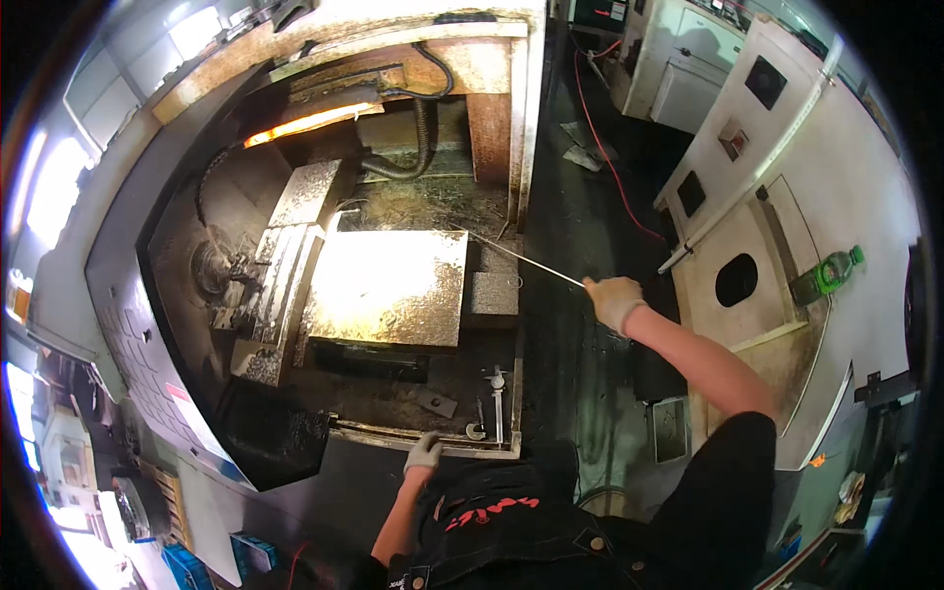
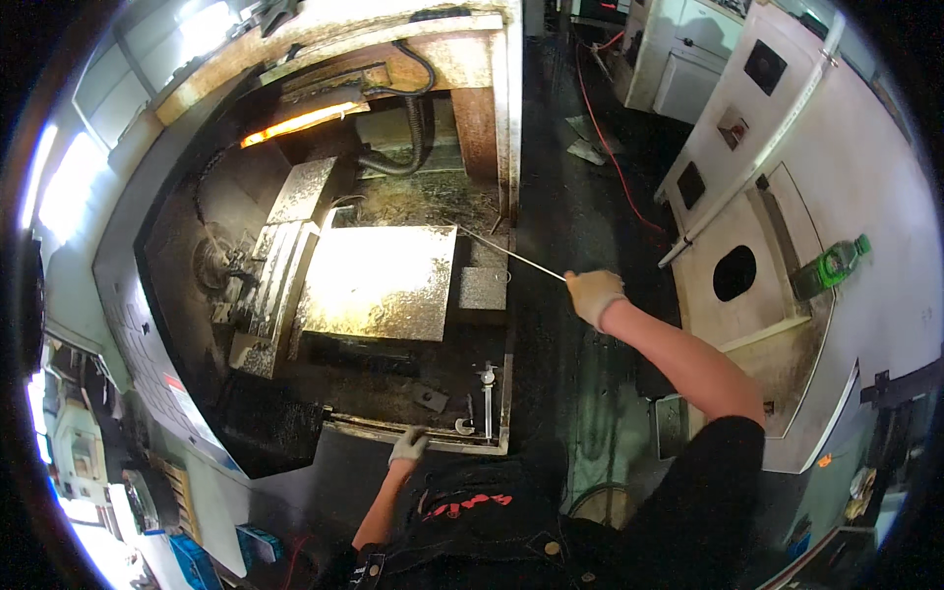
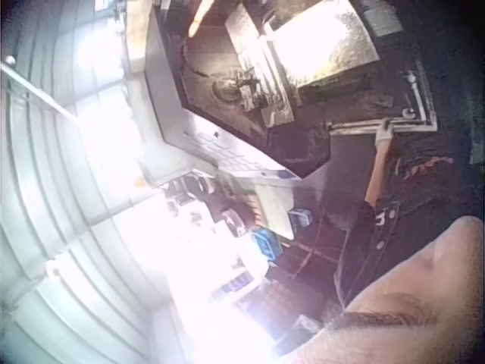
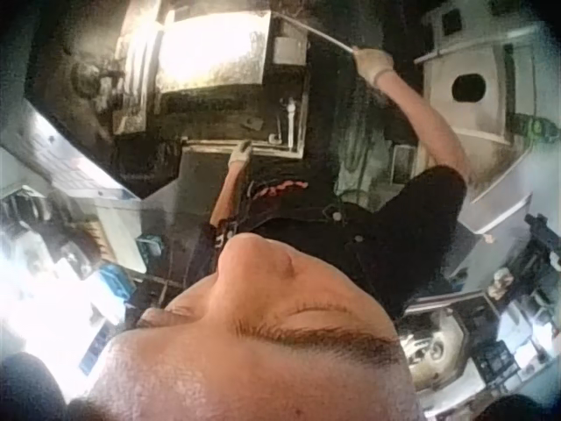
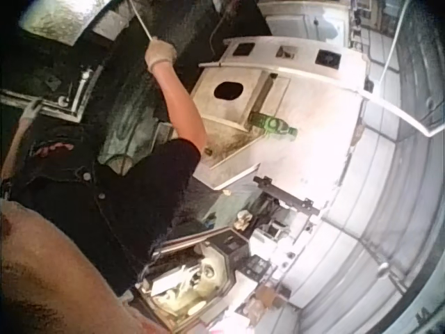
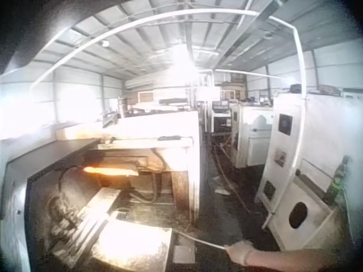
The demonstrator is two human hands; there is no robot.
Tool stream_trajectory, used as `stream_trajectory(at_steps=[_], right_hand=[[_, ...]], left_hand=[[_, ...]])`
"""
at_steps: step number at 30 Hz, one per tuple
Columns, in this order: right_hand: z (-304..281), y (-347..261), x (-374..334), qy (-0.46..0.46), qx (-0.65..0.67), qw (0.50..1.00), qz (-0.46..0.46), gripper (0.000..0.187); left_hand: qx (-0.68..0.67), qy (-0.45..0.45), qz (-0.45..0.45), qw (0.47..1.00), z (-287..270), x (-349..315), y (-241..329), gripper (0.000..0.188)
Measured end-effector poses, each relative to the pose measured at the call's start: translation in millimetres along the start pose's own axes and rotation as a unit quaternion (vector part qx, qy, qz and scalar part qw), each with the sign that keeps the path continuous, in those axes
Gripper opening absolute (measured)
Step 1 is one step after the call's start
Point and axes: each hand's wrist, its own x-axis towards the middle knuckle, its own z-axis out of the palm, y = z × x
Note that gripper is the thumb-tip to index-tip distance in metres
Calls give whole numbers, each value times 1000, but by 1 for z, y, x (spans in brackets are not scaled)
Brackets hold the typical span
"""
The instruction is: The person operates a metal lathe in a workshop, repeatedly opening the machine door to insert and remove small metal rings. They use a screwdriver to adjust the chuck and a long metal rod to clear metal shavings from the machine bed into a blue bin.
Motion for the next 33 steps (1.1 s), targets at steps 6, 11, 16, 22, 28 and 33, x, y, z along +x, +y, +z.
stream_trajectory(at_steps=[6,11,16,22,28,33], right_hand=[[-26,26,5,-26,29,998,-40,38],[-2,80,-1,-224,507,830,67,29],[60,87,-16,-405,830,378,62,30],[104,19,-47,-376,915,148,-15,35],[111,-22,-84,-324,945,-11,-44,39],[134,-50,-93,-308,940,-118,-91,41]], left_hand=[[-54,-119,169,977,66,50,190,24],[-95,-202,125,967,119,101,239,24],[-193,-215,43,956,153,144,264,27],[-357,-217,-156,895,168,203,278,34],[-440,-193,-50,876,175,182,287,24],[-434,-204,-53,876,171,178,278,23]])
